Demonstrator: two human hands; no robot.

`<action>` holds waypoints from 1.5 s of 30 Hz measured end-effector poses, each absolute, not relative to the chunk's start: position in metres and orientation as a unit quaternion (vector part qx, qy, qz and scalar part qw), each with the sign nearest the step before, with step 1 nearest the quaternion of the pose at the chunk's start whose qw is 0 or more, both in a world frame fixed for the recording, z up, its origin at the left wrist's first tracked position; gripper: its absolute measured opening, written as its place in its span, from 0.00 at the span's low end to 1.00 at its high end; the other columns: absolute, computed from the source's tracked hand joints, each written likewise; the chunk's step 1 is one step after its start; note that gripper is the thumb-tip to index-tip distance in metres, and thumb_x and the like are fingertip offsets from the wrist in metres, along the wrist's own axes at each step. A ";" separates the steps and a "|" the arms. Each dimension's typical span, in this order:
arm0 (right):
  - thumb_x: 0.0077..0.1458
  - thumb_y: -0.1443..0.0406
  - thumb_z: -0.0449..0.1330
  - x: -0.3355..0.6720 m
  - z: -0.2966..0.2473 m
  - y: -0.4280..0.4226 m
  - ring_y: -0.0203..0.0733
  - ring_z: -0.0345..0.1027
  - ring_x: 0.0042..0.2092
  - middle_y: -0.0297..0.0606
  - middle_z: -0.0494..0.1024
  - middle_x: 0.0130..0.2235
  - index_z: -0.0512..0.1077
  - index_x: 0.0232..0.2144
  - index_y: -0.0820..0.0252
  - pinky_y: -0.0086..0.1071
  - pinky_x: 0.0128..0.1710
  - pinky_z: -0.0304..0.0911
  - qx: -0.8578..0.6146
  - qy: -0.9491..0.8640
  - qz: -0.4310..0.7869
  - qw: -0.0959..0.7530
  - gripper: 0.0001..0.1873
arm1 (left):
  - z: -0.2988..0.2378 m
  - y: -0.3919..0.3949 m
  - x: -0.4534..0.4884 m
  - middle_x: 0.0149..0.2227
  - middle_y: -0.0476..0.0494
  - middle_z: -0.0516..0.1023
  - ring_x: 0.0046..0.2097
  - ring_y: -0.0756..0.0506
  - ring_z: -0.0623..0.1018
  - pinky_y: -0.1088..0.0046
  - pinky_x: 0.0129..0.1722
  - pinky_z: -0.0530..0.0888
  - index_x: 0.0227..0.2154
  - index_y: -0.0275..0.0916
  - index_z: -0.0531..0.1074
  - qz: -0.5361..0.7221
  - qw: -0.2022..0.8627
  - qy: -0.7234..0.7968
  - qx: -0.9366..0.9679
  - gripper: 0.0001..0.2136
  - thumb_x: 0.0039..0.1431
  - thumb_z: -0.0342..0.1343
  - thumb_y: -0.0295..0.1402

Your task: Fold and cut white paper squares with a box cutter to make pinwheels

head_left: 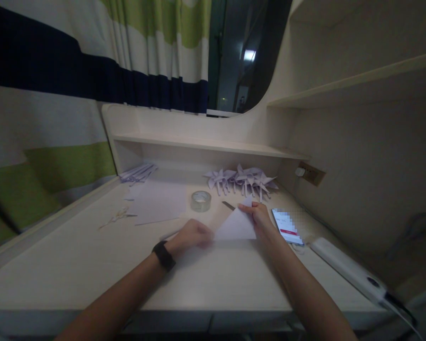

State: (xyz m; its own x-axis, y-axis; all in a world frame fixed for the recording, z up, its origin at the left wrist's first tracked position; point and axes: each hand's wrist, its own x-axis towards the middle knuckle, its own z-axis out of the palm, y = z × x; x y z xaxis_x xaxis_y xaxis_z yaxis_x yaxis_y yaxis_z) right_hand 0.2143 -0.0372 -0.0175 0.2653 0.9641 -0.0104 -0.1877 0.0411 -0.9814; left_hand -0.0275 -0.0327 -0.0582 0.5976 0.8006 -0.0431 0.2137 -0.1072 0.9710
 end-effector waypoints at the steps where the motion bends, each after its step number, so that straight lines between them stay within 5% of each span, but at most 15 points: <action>1: 0.27 0.66 0.71 0.214 -0.017 -0.038 0.38 0.67 0.21 0.37 0.76 0.20 0.72 0.20 0.64 0.29 0.21 0.60 -0.508 -0.379 0.473 0.612 0.14 | -0.059 -0.032 -0.027 0.23 0.39 0.78 0.24 0.49 0.74 0.74 0.26 0.69 0.27 0.30 0.79 0.262 0.555 0.363 0.701 0.15 0.46 0.63 0.41; 11: 0.27 0.67 0.71 0.244 -0.015 -0.028 0.42 0.68 0.23 0.35 0.76 0.22 0.69 0.22 0.60 0.33 0.24 0.64 -0.510 -0.315 0.450 0.662 0.16 | -0.050 -0.030 -0.040 0.25 0.37 0.79 0.26 0.47 0.76 0.71 0.27 0.71 0.26 0.29 0.78 0.263 0.565 0.426 0.656 0.15 0.42 0.65 0.38; 17: 0.28 0.65 0.72 0.231 -0.018 -0.033 0.42 0.68 0.24 0.36 0.76 0.22 0.70 0.23 0.61 0.33 0.24 0.64 -0.498 -0.332 0.462 0.654 0.17 | -0.036 -0.029 -0.037 0.36 0.35 0.79 0.35 0.45 0.76 0.71 0.34 0.72 0.32 0.31 0.77 0.333 0.586 0.409 0.616 0.20 0.48 0.60 0.47; 23: 0.30 0.62 0.70 0.180 -0.031 -0.050 0.39 0.67 0.22 0.37 0.76 0.21 0.72 0.21 0.63 0.31 0.23 0.60 -0.485 -0.379 0.491 0.615 0.15 | -0.051 -0.032 -0.024 0.19 0.48 0.70 0.23 0.51 0.65 0.76 0.22 0.59 0.24 0.30 0.76 0.285 0.512 0.349 0.731 0.22 0.51 0.57 0.50; 31: 0.29 0.67 0.69 0.206 -0.025 -0.042 0.37 0.67 0.22 0.36 0.75 0.21 0.70 0.18 0.62 0.30 0.24 0.63 -0.460 -0.354 0.497 0.645 0.10 | -0.048 -0.031 -0.029 0.15 0.52 0.61 0.19 0.54 0.57 0.75 0.20 0.52 0.16 0.32 0.72 0.270 0.476 0.377 0.747 0.18 0.49 0.58 0.45; 37: 0.36 0.59 0.69 0.230 -0.005 -0.046 0.43 0.72 0.32 0.39 0.78 0.27 0.72 0.23 0.59 0.36 0.36 0.66 -0.472 -0.426 0.294 0.713 0.12 | -0.041 -0.032 -0.037 0.13 0.54 0.57 0.18 0.55 0.53 0.74 0.19 0.47 0.16 0.33 0.72 0.233 0.518 0.367 0.737 0.15 0.47 0.60 0.41; 42: 0.44 0.61 0.64 0.199 0.009 -0.078 0.45 0.72 0.36 0.39 0.80 0.35 0.78 0.31 0.56 0.32 0.34 0.63 -0.466 -0.749 0.262 0.391 0.09 | -0.024 -0.039 -0.040 0.12 0.56 0.52 0.17 0.55 0.52 0.74 0.19 0.46 0.13 0.35 0.68 0.186 0.522 0.309 0.773 0.16 0.48 0.59 0.38; 45: 0.47 0.66 0.61 0.181 0.010 -0.086 0.39 0.70 0.28 0.36 0.80 0.28 0.80 0.28 0.57 0.29 0.30 0.60 -0.419 -0.843 0.253 0.223 0.07 | -0.013 -0.046 -0.042 0.15 0.54 0.59 0.20 0.54 0.57 0.75 0.21 0.51 0.15 0.34 0.70 0.160 0.508 0.257 0.806 0.14 0.50 0.58 0.37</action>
